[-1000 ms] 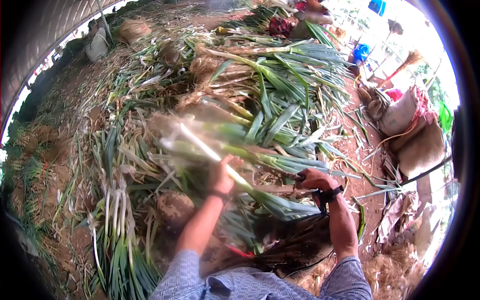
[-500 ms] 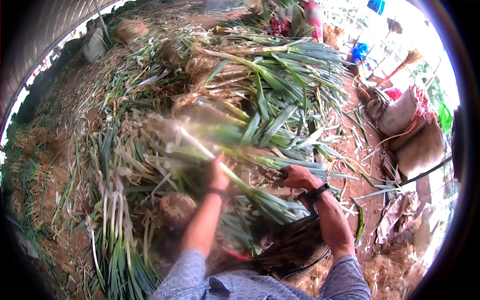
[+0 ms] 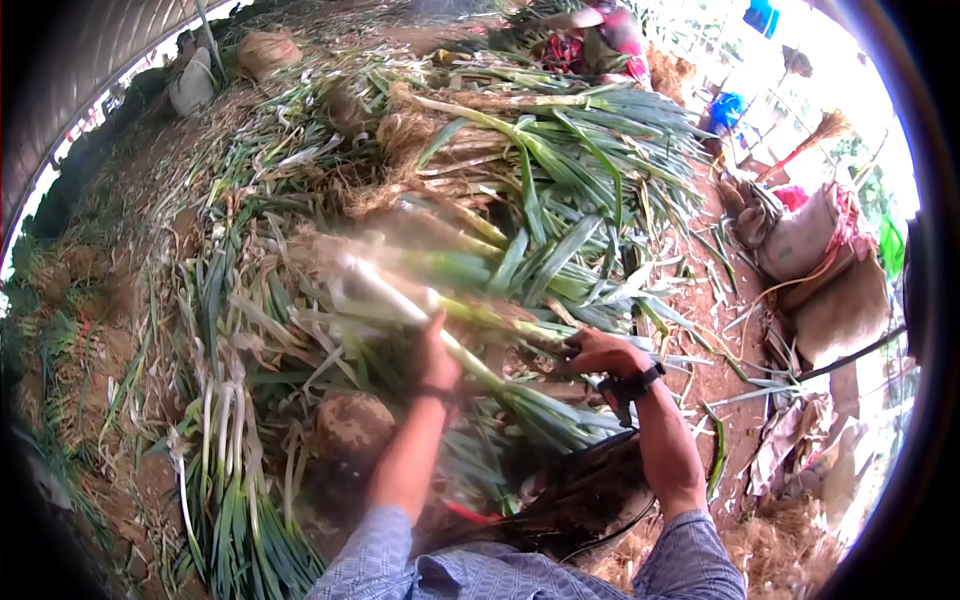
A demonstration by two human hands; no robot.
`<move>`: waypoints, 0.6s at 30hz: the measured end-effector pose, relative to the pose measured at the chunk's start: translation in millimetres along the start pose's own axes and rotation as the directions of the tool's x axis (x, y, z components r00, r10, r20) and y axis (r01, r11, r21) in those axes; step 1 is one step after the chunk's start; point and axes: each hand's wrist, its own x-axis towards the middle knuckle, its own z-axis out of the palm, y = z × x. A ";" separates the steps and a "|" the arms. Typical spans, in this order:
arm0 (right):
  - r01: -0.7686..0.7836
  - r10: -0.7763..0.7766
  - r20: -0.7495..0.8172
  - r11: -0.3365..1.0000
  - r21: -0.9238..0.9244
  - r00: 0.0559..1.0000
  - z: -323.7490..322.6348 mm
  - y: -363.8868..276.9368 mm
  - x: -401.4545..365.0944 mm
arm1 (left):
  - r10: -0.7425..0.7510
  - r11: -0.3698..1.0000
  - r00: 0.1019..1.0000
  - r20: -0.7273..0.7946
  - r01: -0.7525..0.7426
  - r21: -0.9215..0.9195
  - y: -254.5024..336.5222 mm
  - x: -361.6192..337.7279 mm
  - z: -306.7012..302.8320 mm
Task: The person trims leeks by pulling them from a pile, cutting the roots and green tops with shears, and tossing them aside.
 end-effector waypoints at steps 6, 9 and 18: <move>-0.131 0.133 -0.089 0.991 0.024 0.987 -5.5 22.3 -32.5 | 0.114 0.990 0.993 0.036 -0.110 -0.086 2.7 25.2 -31.2; -0.236 0.238 -0.163 0.971 0.030 0.957 -7.7 43.0 -44.2 | 0.140 0.986 0.989 -0.035 -0.143 -0.087 16.6 30.2 -39.0; 0.134 -0.156 -0.253 0.986 -0.100 0.955 21.6 -21.2 -38.5 | 0.076 0.995 0.951 0.299 -0.093 0.044 27.0 -13.1 -26.2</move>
